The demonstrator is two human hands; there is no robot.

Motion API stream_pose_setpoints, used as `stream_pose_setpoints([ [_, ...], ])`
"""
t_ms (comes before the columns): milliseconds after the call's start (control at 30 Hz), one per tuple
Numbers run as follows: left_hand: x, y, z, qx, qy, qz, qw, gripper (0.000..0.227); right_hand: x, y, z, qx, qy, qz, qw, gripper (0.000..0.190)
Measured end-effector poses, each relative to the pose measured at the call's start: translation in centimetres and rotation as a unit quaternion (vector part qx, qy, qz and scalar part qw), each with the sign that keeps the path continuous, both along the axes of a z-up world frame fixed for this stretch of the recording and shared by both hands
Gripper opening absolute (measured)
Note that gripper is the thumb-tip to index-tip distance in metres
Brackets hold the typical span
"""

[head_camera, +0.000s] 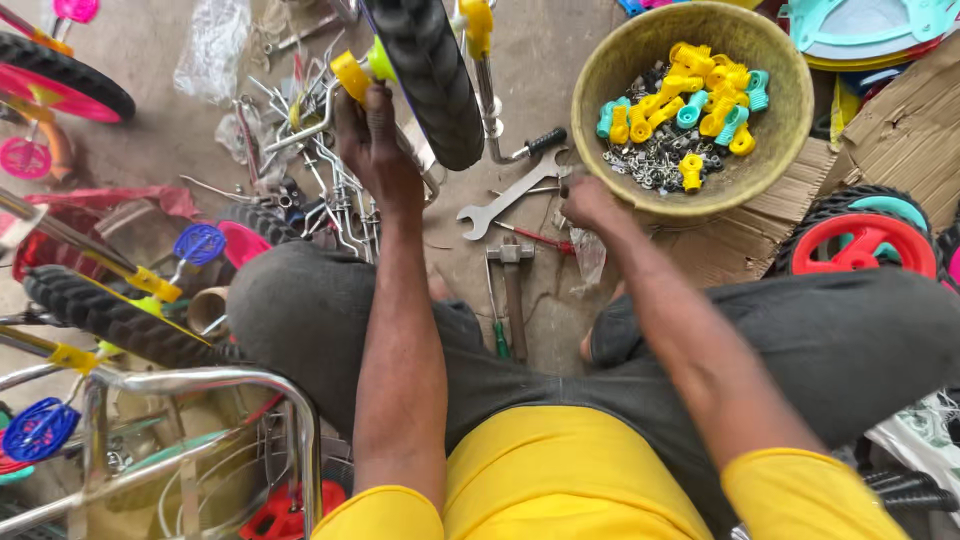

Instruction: The person assembles a child's tricycle by attaching the handlebar stem to the frame and securing it with a hammer. They then install a rear wheel onto the axle, tightening the plastic nuts by hand and with a wrench.

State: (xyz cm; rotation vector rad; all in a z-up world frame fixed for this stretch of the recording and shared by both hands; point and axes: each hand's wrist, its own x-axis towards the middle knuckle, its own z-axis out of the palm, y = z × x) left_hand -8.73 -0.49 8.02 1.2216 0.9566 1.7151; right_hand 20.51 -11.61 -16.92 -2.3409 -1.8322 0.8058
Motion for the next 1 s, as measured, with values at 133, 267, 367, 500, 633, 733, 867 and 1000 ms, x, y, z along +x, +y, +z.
stream_pose_setpoints([
  [133,0.2,0.6,-0.1,-0.024,-0.031,-0.003,0.999,0.046,-1.8,-4.7,-5.4,0.122,-0.037,-0.079,0.989,0.031],
  [267,1.0,1.2,-0.8,-0.056,-0.037,-0.011,0.998,0.05,-2.3,-5.5,-6.2,0.33,-0.11,-0.02,0.937,0.053],
  [367,1.8,1.4,-0.4,-0.114,-0.057,-0.036,0.991,0.046,-1.4,-5.5,-5.3,0.065,-0.004,-0.186,0.98,0.033],
  [500,3.5,2.0,1.4,-0.055,-0.007,-0.126,0.99,0.047,-2.5,-4.7,-1.8,0.061,0.063,-0.099,0.991,0.024],
  [633,5.0,2.9,2.3,-0.019,0.069,-0.183,0.981,0.051,-6.7,-2.5,5.4,-0.067,0.33,-0.169,0.926,0.024],
  [733,5.3,2.3,2.1,-0.032,0.071,-0.194,0.978,0.051,-8.6,-0.4,13.3,0.01,0.297,-0.088,0.951,0.024],
  [867,3.2,-0.3,0.9,-0.139,0.035,-0.197,0.97,0.053,-10.6,-2.5,22.7,0.187,0.635,-0.223,0.715,0.021],
  [1000,1.4,0.1,-0.3,-0.204,-0.145,-0.256,0.934,0.044,-13.7,-3.2,27.2,0.244,0.765,-0.236,0.548,0.024],
])
